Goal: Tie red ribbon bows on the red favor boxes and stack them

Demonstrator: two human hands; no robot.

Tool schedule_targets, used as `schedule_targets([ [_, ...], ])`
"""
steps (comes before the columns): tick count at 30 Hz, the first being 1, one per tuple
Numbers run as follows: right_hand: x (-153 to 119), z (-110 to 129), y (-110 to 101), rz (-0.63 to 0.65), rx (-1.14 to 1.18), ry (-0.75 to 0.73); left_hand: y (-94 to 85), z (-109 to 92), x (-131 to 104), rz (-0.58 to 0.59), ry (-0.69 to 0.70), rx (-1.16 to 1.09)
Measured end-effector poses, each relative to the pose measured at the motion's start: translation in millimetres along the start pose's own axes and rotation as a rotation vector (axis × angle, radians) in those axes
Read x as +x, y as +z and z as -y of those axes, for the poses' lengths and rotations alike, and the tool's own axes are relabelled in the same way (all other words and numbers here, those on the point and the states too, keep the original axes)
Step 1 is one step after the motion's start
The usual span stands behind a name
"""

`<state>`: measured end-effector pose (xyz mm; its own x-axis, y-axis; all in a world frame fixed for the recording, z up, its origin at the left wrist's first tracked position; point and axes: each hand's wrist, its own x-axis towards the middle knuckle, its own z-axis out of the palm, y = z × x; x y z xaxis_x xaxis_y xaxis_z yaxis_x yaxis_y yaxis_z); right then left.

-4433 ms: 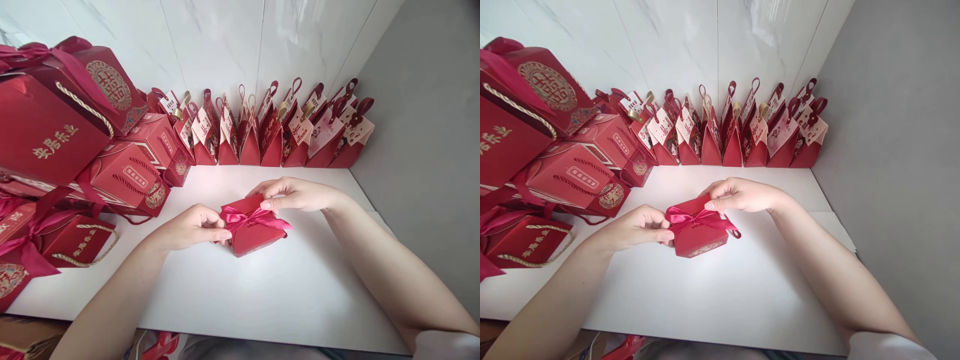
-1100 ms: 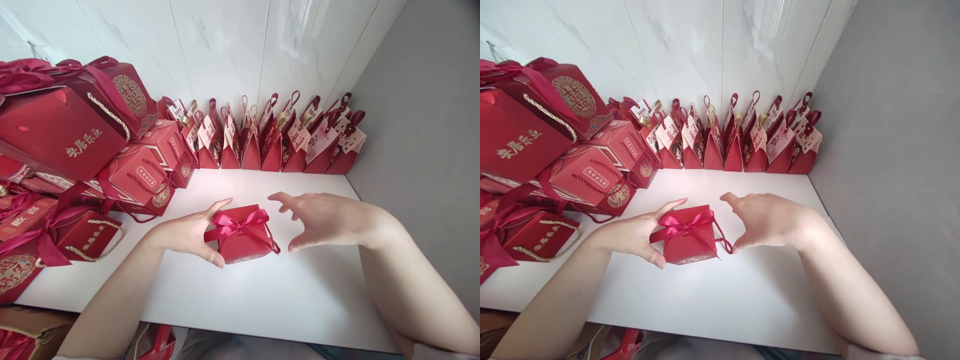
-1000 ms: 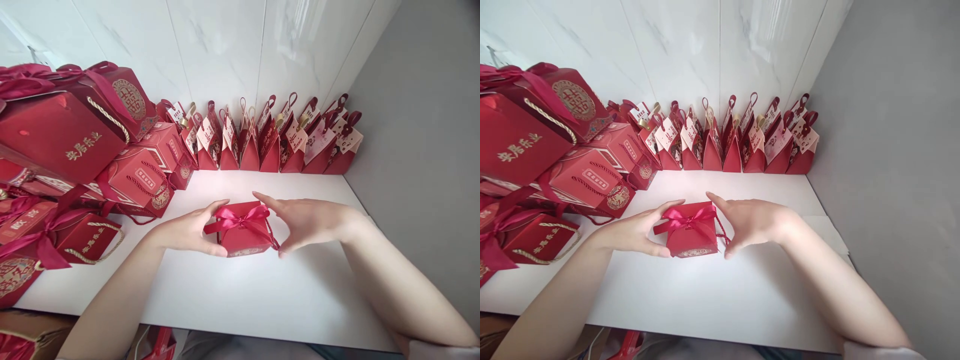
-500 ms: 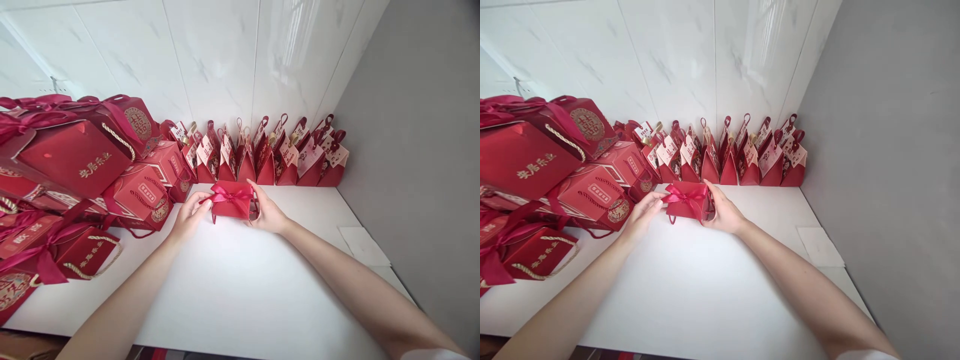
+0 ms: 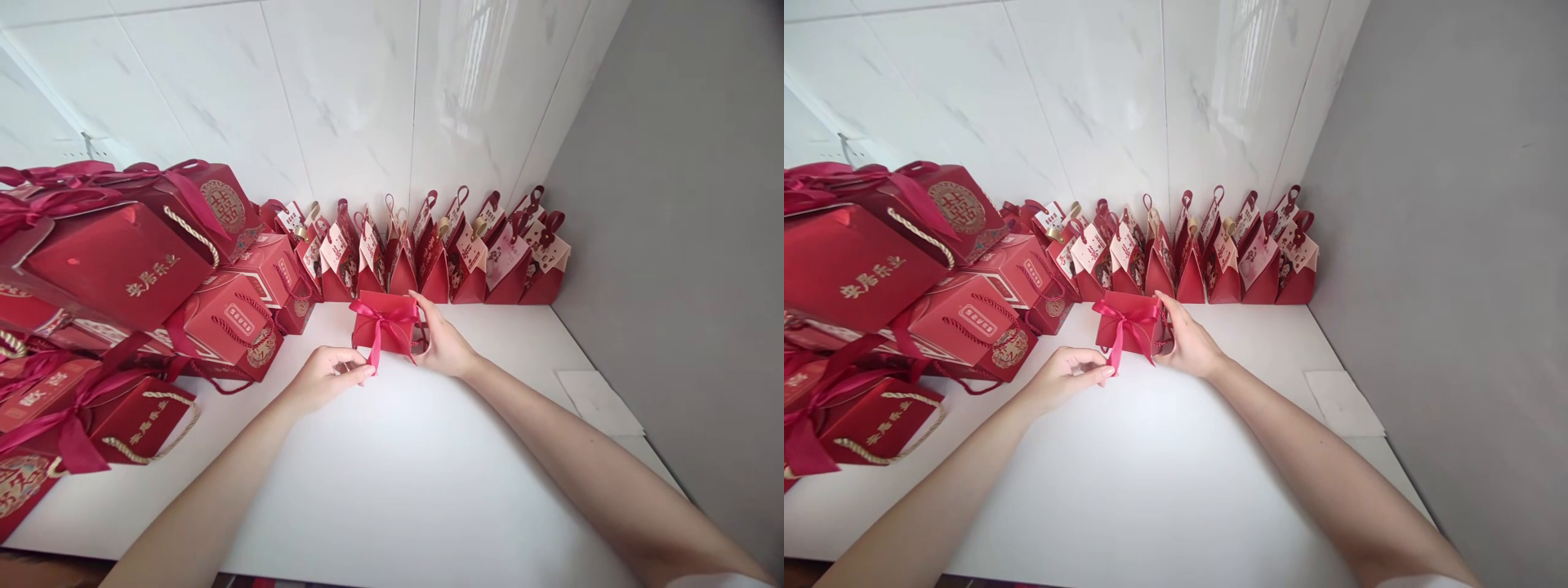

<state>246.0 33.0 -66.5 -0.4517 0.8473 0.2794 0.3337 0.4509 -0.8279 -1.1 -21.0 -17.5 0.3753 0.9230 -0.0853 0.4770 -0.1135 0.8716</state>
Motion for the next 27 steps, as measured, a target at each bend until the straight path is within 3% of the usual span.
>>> schedule_targets([
  [4,-1,2,0,-0.058,-0.025,-0.034,-2.1,11,6,0.067,-0.060,-0.035],
  [11,-1,4,-3,-0.057,-0.056,-0.057,-36.7,15,9,0.061,-0.123,-0.027],
  [14,-2,6,-3,-0.061,-0.092,-0.066,-40.9,12,7,0.089,-0.117,-0.053],
  [16,-2,8,-3,-0.061,-0.119,-0.070,-37.6,9,6,0.084,-0.107,-0.094],
  [21,-2,8,-1,-0.075,-0.177,-0.123,-17.9,1,2,-0.097,-0.148,-0.124],
  [23,-2,7,0,-0.086,-0.153,-0.146,-8.4,0,1,-0.057,-0.136,-0.151],
  [27,-1,2,1,-0.070,-0.045,-0.179,9.7,4,2,0.153,-0.106,-0.288],
])
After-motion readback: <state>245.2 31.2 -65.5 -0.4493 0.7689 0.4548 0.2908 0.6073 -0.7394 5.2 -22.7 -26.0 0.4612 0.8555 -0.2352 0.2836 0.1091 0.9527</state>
